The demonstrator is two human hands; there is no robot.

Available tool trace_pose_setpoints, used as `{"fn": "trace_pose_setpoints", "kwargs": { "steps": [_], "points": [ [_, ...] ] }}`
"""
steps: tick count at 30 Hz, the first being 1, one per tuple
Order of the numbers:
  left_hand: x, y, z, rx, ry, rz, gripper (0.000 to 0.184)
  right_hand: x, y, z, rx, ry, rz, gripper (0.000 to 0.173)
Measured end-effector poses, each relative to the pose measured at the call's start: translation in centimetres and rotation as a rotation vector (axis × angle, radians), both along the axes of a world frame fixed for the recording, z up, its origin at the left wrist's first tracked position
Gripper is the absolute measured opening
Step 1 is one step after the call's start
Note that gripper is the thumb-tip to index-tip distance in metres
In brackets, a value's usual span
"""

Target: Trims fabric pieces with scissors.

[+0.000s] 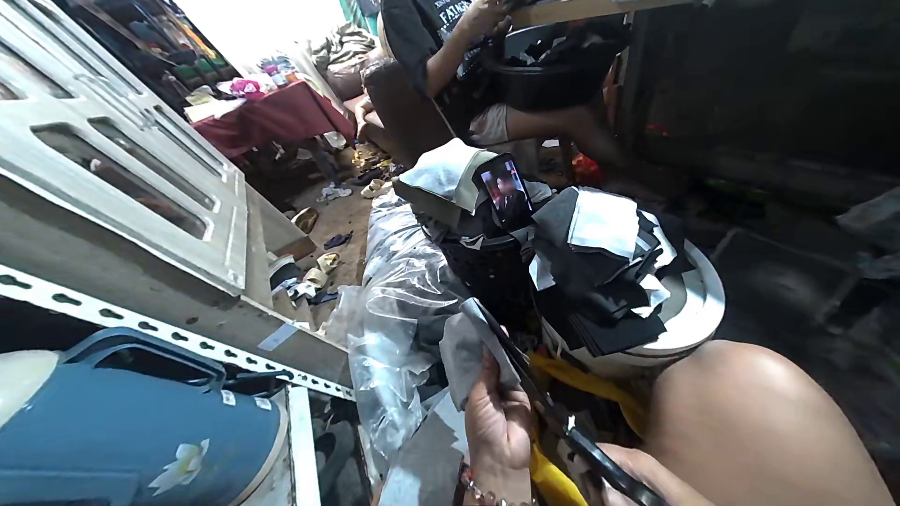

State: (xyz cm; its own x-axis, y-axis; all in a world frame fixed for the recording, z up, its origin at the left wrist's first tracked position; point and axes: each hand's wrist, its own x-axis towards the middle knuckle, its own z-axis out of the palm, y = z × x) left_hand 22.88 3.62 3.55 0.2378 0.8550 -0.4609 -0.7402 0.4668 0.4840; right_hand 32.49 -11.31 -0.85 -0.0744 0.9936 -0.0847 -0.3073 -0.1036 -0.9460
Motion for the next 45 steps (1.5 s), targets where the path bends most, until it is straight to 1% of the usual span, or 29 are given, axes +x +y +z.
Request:
{"fn": "trace_pose_setpoints", "kwargs": {
  "steps": [1, 2, 3, 5, 8, 10, 12, 15, 16, 17, 19, 21, 22, 27, 30, 32, 35, 38, 39, 40, 41, 43, 44, 45],
  "points": [
    [0.0, -0.3, -0.2, 0.003, 0.004, -0.030, 0.029, 0.0, 0.1, -0.2, 0.010, 0.002, 0.005, 0.062],
    [0.0, -0.5, -0.3, 0.004, 0.023, -0.058, 0.027, -0.1, 0.2, -0.5, 0.022, 0.033, -0.005, 0.067],
    [0.1, -0.7, -0.5, -0.004, 0.035, -0.064, 0.022, -0.1, 0.3, -0.6, 0.025, 0.076, -0.014, 0.065],
    [0.4, -0.8, -0.5, -0.030, 0.044, -0.041, 0.016, -0.3, 0.5, -0.5, 0.016, 0.120, -0.042, 0.052],
    [0.5, -0.6, -0.2, -0.048, 0.093, -0.033, 0.015, -0.4, 0.3, -0.5, 0.042, 0.154, -0.073, 0.032],
    [0.5, -0.6, -0.2, -0.063, 0.126, -0.040, 0.016, -0.3, 0.1, -0.6, 0.055, 0.169, -0.062, 0.028],
    [0.4, -0.8, -0.1, -0.081, 0.136, -0.062, 0.019, -0.1, 0.0, -0.6, 0.035, 0.153, -0.044, 0.034],
    [0.1, -1.3, -0.8, -0.075, 0.114, -0.121, 0.023, 0.0, 0.2, -0.4, -0.005, 0.100, -0.033, 0.056],
    [0.1, -1.5, -1.2, -0.072, 0.136, -0.141, 0.023, 0.0, 0.3, -0.5, -0.010, 0.120, -0.035, 0.060],
    [0.0, -1.7, -1.6, -0.064, 0.143, -0.161, 0.023, 0.0, 0.4, -0.6, -0.012, 0.159, -0.048, 0.059],
    [0.1, -2.0, -2.0, -0.059, 0.154, -0.171, 0.023, -0.1, 0.4, -0.6, -0.003, 0.226, -0.081, 0.048],
    [0.2, -1.9, -2.0, -0.067, 0.179, -0.178, 0.021, -0.2, 0.1, -0.6, 0.025, 0.231, -0.101, 0.034],
    [0.2, -1.8, -1.9, -0.072, 0.193, -0.179, 0.019, -0.2, -0.1, -0.5, 0.041, 0.212, -0.104, 0.030],
    [0.7, -1.3, -1.8, -0.077, 0.234, -0.190, 0.014, 0.4, -1.4, -0.7, 0.010, 0.193, -0.200, 0.024],
    [1.3, 0.1, -1.5, -0.038, 0.351, -0.275, 0.010, 0.9, -2.6, 0.0, -0.052, 0.093, -0.389, 0.022],
    [2.4, 1.2, -0.5, 0.037, 0.445, -0.354, 0.019, 1.2, -3.3, 0.4, -0.102, -0.018, -0.558, 0.021],
    [5.4, 2.8, 3.3, 0.268, 0.498, -0.550, 0.029, 2.4, -3.7, -0.3, -0.129, -0.113, -0.739, 0.017],
    [9.4, 4.8, 7.3, 0.546, 0.411, -0.777, 0.025, 3.9, -3.5, -1.1, -0.154, -0.099, -0.822, 0.016],
    [11.1, 5.5, 8.1, 0.607, 0.378, -0.830, 0.025, 4.1, -3.3, -0.6, -0.170, -0.077, -0.866, 0.013],
    [13.1, 6.2, 8.6, 0.622, 0.359, -0.849, 0.029, 4.3, -2.8, 0.4, -0.187, -0.049, -0.917, 0.011],
    [14.9, 6.7, 8.5, 0.616, 0.388, -0.843, 0.039, 4.5, -2.4, 0.9, -0.191, -0.032, -0.964, 0.012],
    [17.5, 7.6, 6.4, 0.577, 0.528, -0.845, 0.078, 5.4, -1.9, 0.3, -0.192, -0.045, -1.009, 0.015],
    [17.9, 7.7, 4.9, 0.576, 0.628, -0.864, 0.090, 6.0, -1.6, -0.4, -0.209, -0.034, -1.029, 0.016],
    [17.5, 7.6, 3.6, 0.581, 0.711, -0.890, 0.094, 6.7, -1.3, -1.5, -0.237, -0.020, -1.046, 0.018]
  ]
}}
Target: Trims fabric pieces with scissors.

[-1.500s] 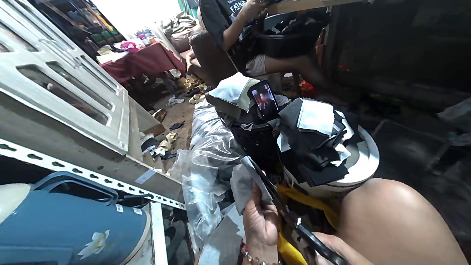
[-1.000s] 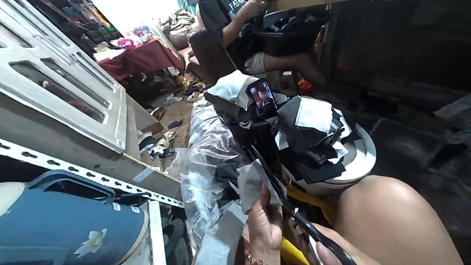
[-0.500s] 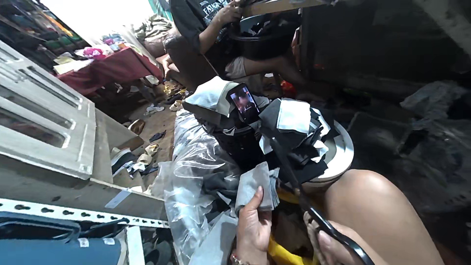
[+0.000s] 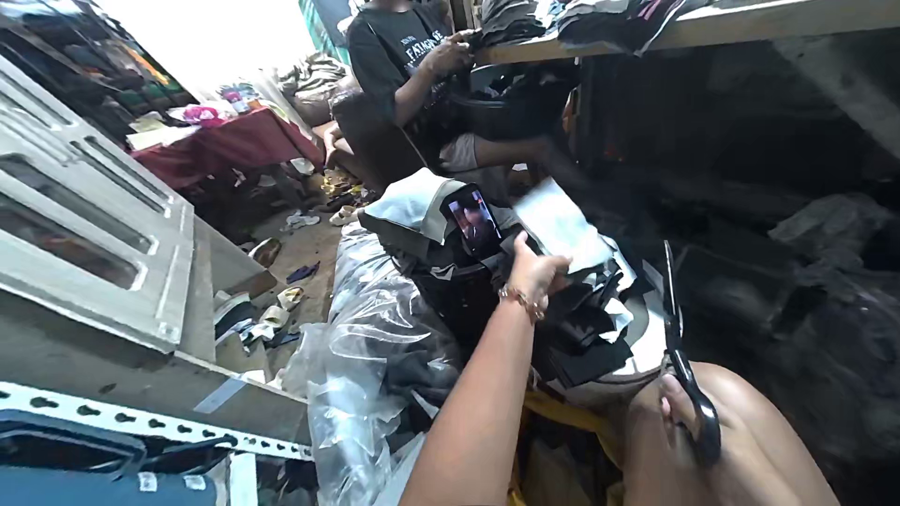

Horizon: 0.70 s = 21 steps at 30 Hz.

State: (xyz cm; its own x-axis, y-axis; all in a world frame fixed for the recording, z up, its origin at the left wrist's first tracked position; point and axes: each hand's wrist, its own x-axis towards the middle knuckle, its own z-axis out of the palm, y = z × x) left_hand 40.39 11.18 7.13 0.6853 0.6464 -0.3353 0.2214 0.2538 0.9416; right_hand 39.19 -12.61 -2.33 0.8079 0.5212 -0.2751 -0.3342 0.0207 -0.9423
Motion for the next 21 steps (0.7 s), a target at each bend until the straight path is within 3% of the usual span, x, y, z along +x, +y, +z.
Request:
{"fn": "trace_pose_setpoints", "kwargs": {
  "steps": [4, 6, 8, 10, 13, 15, 18, 20, 21],
  "points": [
    [-5.3, -0.7, -0.7, 0.060, 0.071, -0.073, 0.069, 1.7, 1.2, 0.0, -0.113, 0.071, 0.024, 0.016],
    [-10.1, 0.0, -0.8, 0.179, 0.095, -0.145, 0.048, 2.4, 1.9, -0.2, -0.135, 0.144, -0.003, 0.017],
    [-16.1, 1.6, -1.4, 0.374, 0.185, -0.205, 0.037, 3.0, 2.8, -0.3, -0.142, 0.199, 0.008, 0.019],
    [-22.8, 3.0, -2.4, 0.544, 0.404, -0.213, 0.036, 3.3, 3.3, 0.3, -0.148, 0.251, 0.051, 0.015],
    [-31.1, 2.7, -3.0, 0.502, 0.829, -0.228, 0.040, 3.7, 3.6, 1.6, -0.138, 0.270, 0.177, 0.013],
    [-35.0, 1.4, -3.6, 0.421, 0.944, -0.241, 0.044, 4.0, 3.5, 1.9, -0.152, 0.178, 0.280, 0.014],
    [-37.9, -0.9, -5.0, 0.427, 0.849, -0.069, 0.044, 3.9, 3.1, 2.0, -0.229, -0.063, 0.376, 0.038],
    [-38.4, -2.2, -5.4, 0.469, 0.794, 0.088, 0.041, 3.0, 2.6, 1.5, -0.263, -0.392, 0.389, 0.057],
    [-38.5, -2.8, -5.4, 0.475, 0.780, 0.148, 0.041, 2.3, 2.6, 1.0, -0.241, -0.600, 0.354, 0.057]
  ]
}}
